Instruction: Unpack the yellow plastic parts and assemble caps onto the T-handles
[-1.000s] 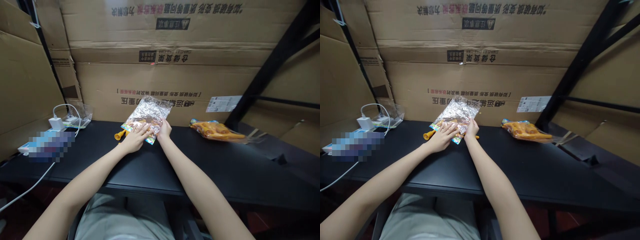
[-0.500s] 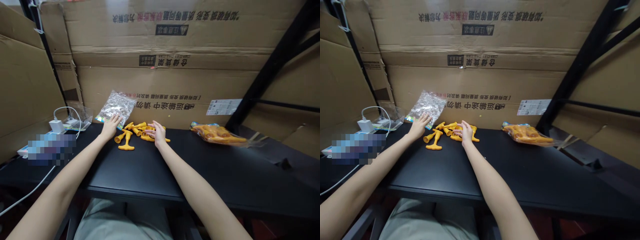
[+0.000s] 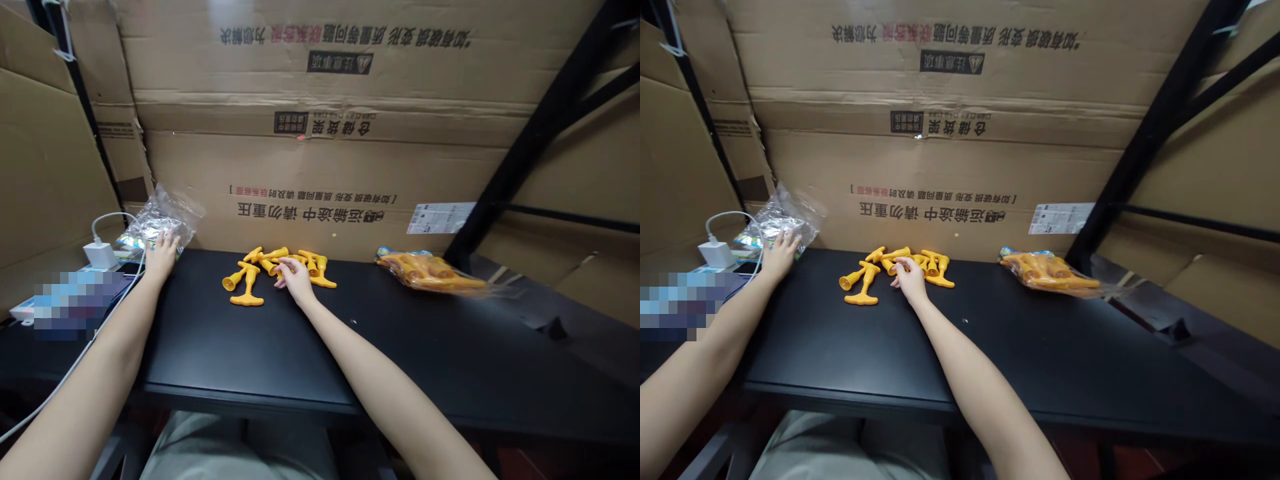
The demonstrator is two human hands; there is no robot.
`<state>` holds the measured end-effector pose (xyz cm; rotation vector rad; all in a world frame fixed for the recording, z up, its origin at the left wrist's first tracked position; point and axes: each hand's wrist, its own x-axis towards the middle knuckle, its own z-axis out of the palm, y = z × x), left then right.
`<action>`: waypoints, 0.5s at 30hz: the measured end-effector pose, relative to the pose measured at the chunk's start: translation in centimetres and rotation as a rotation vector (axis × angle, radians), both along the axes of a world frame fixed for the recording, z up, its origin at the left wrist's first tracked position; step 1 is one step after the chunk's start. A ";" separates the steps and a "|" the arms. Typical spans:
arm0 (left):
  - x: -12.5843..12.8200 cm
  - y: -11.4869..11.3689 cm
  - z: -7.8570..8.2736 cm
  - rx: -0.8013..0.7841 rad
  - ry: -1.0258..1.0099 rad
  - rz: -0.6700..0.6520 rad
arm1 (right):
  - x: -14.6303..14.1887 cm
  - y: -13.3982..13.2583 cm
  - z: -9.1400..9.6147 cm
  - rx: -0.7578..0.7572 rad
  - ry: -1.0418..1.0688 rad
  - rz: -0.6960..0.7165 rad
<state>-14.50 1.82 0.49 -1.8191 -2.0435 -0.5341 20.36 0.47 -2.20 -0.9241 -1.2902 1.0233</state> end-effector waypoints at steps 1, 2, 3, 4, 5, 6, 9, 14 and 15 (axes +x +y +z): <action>-0.3 0.1 0.0 -0.019 -0.036 0.050 | 0.0 0.0 -0.1 0.005 -0.007 0.006; -0.5 0.2 0.0 -0.048 -0.079 0.111 | -0.1 -0.1 -0.1 0.010 -0.013 0.011; -0.7 0.3 0.0 -0.084 -0.124 0.177 | -0.2 -0.1 -0.2 0.015 -0.019 0.016; -0.8 0.5 0.0 -0.125 -0.170 0.241 | -0.2 -0.2 -0.3 0.020 -0.027 0.022; -0.9 0.7 0.0 -0.164 -0.209 0.297 | -0.2 -0.2 -0.3 0.024 -0.034 0.029; -1.0 0.9 0.0 -0.198 -0.241 0.339 | -0.3 -0.2 -0.3 0.025 -0.039 0.034; -1.0 1.6 0.1 -0.297 -0.299 0.424 | -0.2 -0.2 -0.4 0.021 -0.049 0.044; -0.9 2.5 0.2 -0.344 -0.300 0.460 | -0.2 -0.2 -0.5 0.015 -0.060 0.053; -0.9 2.5 0.1 -0.332 -0.291 0.440 | -0.2 -0.2 -0.5 0.016 -0.063 0.054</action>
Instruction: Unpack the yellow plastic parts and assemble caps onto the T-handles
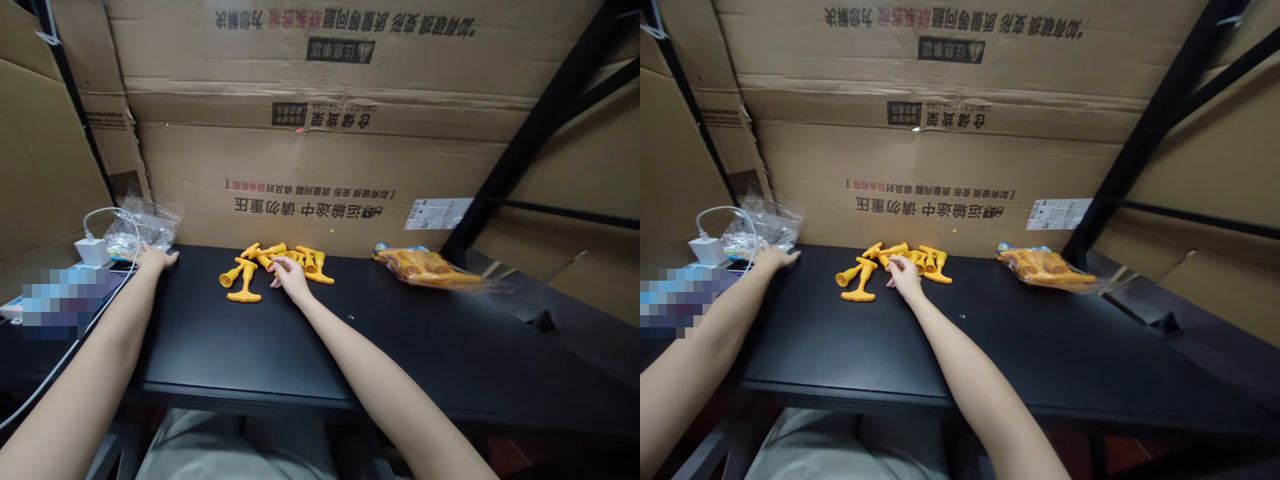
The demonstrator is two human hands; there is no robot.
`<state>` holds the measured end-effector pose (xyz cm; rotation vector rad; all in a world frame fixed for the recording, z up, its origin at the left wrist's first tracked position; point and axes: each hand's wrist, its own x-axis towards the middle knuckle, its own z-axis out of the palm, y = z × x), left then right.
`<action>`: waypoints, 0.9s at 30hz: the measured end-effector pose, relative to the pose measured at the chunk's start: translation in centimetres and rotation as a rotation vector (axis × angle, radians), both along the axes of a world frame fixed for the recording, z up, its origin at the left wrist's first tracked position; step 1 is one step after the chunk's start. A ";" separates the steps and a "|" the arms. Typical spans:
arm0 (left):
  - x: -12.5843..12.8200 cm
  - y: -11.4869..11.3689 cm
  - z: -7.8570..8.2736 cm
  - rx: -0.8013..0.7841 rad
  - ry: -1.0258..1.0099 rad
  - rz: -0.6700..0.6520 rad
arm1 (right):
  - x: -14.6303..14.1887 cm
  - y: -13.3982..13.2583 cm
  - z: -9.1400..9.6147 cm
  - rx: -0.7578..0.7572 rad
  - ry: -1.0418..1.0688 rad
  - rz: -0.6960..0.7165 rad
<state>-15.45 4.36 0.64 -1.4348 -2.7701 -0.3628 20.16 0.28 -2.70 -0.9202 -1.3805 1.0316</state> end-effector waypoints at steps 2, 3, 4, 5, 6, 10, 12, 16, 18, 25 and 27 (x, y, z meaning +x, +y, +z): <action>-0.1 0.0 -0.3 0.042 0.025 -0.053 | 0.0 0.0 0.0 0.000 -0.005 0.003; -0.2 0.0 -0.6 0.066 0.044 -0.090 | -0.1 0.0 0.0 -0.002 -0.005 0.004; -0.3 -0.1 -0.8 0.088 0.067 -0.129 | -0.1 -0.1 0.0 -0.004 -0.007 0.006; -0.4 -0.1 -1.0 0.104 0.093 -0.171 | -0.1 -0.1 0.0 -0.006 -0.008 0.010; -0.5 -0.2 -1.2 0.114 0.119 -0.216 | -0.1 -0.1 0.0 -0.008 -0.010 0.013; -1.1 0.1 -1.6 0.104 0.189 -0.344 | 0.0 -0.2 0.1 -0.016 -0.012 0.021; -1.4 0.5 -1.5 0.055 0.196 -0.341 | -0.1 -0.2 0.2 -0.029 -0.014 0.026; -2.0 1.2 -1.4 -0.062 0.117 -0.263 | -0.2 -0.3 0.3 -0.075 -0.037 0.022; -2.0 1.3 -1.5 -0.064 0.103 -0.238 | -0.3 -0.2 0.4 -0.099 -0.067 0.016; 2.2 1.1 -0.5 0.080 0.202 -0.413 | -0.5 -0.1 0.4 -0.142 -0.207 -0.044; 4.4 0.8 0.6 0.101 0.162 -0.561 | -0.5 -0.1 0.4 -0.151 -0.242 -0.048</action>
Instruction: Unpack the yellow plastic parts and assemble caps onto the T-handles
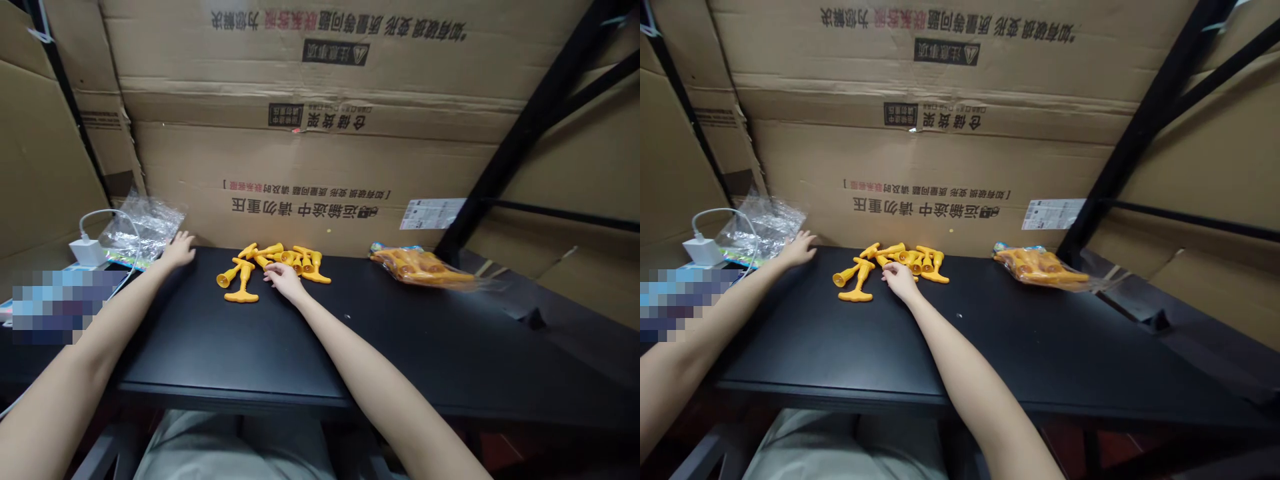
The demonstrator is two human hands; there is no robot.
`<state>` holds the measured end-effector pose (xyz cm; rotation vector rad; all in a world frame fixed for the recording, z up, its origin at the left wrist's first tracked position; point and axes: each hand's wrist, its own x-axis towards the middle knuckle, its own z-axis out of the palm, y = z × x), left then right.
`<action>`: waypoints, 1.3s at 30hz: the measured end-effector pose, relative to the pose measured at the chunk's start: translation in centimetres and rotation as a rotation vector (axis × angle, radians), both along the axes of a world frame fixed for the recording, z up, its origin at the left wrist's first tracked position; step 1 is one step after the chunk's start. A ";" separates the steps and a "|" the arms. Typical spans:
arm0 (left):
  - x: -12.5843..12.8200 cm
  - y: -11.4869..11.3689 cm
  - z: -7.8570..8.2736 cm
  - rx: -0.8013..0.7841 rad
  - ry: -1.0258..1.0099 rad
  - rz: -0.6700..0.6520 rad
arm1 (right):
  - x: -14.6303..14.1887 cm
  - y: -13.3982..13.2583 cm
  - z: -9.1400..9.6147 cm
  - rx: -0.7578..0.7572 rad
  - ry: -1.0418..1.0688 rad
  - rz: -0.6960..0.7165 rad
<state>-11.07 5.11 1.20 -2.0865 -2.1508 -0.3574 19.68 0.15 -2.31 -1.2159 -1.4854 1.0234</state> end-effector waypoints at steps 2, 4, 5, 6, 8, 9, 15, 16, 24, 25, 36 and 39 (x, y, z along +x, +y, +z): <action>2.4 -0.9 1.1 -0.114 -0.115 -0.218 | 0.0 0.0 0.0 -0.004 -0.026 0.003; 4.6 -2.3 2.0 -0.295 -0.212 -0.426 | 0.0 0.0 0.0 -0.005 -0.044 0.000; 5.6 -3.0 2.2 -0.373 -0.231 -0.493 | 0.0 0.0 0.0 -0.005 -0.050 -0.005; 6.6 -3.8 2.3 -0.441 -0.234 -0.549 | 0.0 0.0 0.0 -0.003 -0.055 -0.010; 8.0 -5.1 2.0 -0.506 -0.228 -0.598 | 0.0 0.0 -0.1 0.000 -0.066 -0.016; 8.6 -5.5 1.7 -0.505 -0.227 -0.607 | 0.0 0.1 -0.1 0.001 -0.069 -0.016; 11.2 -5.1 -0.6 -0.312 -0.286 -0.485 | 0.2 0.3 -0.3 -0.006 -0.038 -0.012; 11.7 -4.9 -0.8 -0.287 -0.280 -0.458 | 0.3 0.4 -0.3 -0.007 -0.026 -0.014; 15.8 -4.4 -1.7 -0.129 -0.245 -0.188 | 0.4 0.3 0.1 -0.018 0.070 -0.112; 16.2 -4.5 -1.7 -0.117 -0.257 -0.167 | 0.4 0.2 0.3 -0.020 0.090 -0.130; 18.4 -3.6 -3.4 -0.002 -0.649 -0.167 | 11.2 2.2 4.7 -0.021 0.782 -0.845; 18.7 -2.3 -4.6 0.060 -0.838 -0.213 | 15.3 2.6 4.3 -0.075 0.918 -0.984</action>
